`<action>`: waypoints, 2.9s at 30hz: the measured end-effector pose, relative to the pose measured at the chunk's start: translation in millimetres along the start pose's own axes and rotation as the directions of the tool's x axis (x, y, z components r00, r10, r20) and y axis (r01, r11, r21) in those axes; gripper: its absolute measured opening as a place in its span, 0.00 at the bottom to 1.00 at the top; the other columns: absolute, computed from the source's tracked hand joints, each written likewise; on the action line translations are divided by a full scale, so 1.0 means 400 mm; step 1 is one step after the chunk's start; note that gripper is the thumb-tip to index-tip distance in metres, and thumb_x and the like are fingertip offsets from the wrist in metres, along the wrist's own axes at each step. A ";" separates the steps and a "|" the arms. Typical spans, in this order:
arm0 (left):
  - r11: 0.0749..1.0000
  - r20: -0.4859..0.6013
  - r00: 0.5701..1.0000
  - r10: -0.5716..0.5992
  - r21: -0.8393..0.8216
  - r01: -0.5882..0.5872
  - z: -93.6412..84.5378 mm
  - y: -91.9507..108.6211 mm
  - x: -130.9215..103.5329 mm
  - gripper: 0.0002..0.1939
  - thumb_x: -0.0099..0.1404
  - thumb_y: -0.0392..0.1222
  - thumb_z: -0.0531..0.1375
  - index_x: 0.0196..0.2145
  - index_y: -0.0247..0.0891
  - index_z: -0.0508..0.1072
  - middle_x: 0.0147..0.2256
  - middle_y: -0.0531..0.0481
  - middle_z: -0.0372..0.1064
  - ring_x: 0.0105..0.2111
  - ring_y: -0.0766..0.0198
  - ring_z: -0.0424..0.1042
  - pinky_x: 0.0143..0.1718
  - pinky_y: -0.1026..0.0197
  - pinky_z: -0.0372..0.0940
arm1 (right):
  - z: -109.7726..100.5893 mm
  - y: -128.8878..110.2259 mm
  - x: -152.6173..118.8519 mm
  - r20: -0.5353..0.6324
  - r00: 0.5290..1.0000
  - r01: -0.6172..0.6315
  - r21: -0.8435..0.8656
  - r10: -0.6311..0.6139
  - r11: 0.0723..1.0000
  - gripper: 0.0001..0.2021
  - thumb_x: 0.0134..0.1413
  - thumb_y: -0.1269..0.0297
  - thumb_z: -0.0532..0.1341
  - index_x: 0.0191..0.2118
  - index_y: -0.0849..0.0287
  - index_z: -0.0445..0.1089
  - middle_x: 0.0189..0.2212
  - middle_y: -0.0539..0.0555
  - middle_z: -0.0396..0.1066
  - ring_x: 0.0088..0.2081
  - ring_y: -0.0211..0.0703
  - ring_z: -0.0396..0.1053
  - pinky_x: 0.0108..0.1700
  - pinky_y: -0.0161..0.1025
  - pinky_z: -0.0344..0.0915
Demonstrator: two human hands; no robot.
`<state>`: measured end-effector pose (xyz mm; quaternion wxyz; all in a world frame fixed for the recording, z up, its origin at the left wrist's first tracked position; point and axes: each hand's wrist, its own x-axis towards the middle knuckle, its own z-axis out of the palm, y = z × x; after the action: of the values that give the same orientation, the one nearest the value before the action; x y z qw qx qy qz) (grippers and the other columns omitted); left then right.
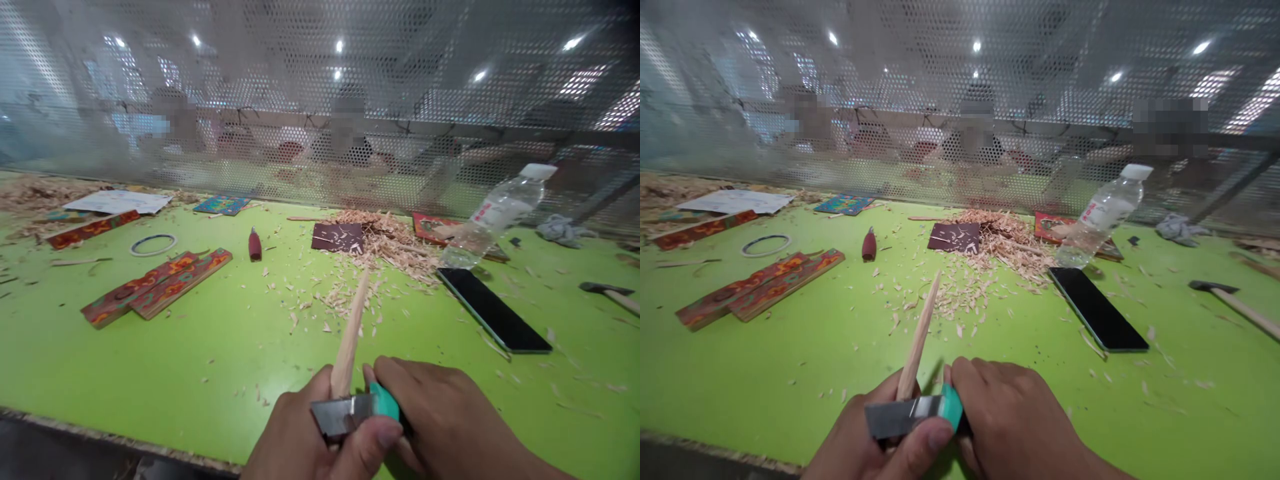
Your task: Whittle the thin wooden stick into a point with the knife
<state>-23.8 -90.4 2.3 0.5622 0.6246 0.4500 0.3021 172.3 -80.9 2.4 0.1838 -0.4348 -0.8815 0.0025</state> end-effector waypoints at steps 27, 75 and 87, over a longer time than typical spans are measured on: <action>0.986 0.037 0.999 -0.034 0.167 0.027 0.006 -0.010 0.007 0.29 0.68 0.70 0.56 0.39 0.38 0.71 0.26 0.52 0.66 0.25 0.61 0.65 0.26 0.61 0.51 | -0.025 0.014 0.014 0.368 0.920 -0.209 0.174 0.133 0.962 0.06 0.51 0.67 0.60 0.28 0.53 0.62 0.22 0.50 0.73 0.21 0.44 0.67 0.26 0.38 0.50; 0.988 0.018 0.993 -0.116 0.109 0.113 0.024 -0.013 0.016 0.24 0.53 0.56 0.73 0.33 0.44 0.64 0.20 0.61 0.55 0.20 0.67 0.56 0.19 0.64 0.42 | -0.112 0.010 0.051 0.680 0.696 -0.545 0.294 0.228 0.785 0.16 0.53 0.67 0.63 0.20 0.57 0.57 0.17 0.43 0.55 0.23 0.36 0.54 0.23 0.34 0.46; 0.990 0.069 0.996 -0.062 0.134 0.052 0.015 -0.015 0.017 0.24 0.59 0.64 0.66 0.33 0.43 0.62 0.21 0.58 0.60 0.21 0.64 0.61 0.20 0.63 0.45 | -0.086 0.013 0.040 0.658 0.726 -0.486 0.283 0.201 0.827 0.14 0.53 0.64 0.65 0.22 0.56 0.62 0.17 0.44 0.62 0.21 0.35 0.55 0.22 0.33 0.49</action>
<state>-17.1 -86.9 -5.5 0.5442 0.6579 0.4659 0.2324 178.8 -70.9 38.8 -0.0174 -0.5177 -0.7697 0.3731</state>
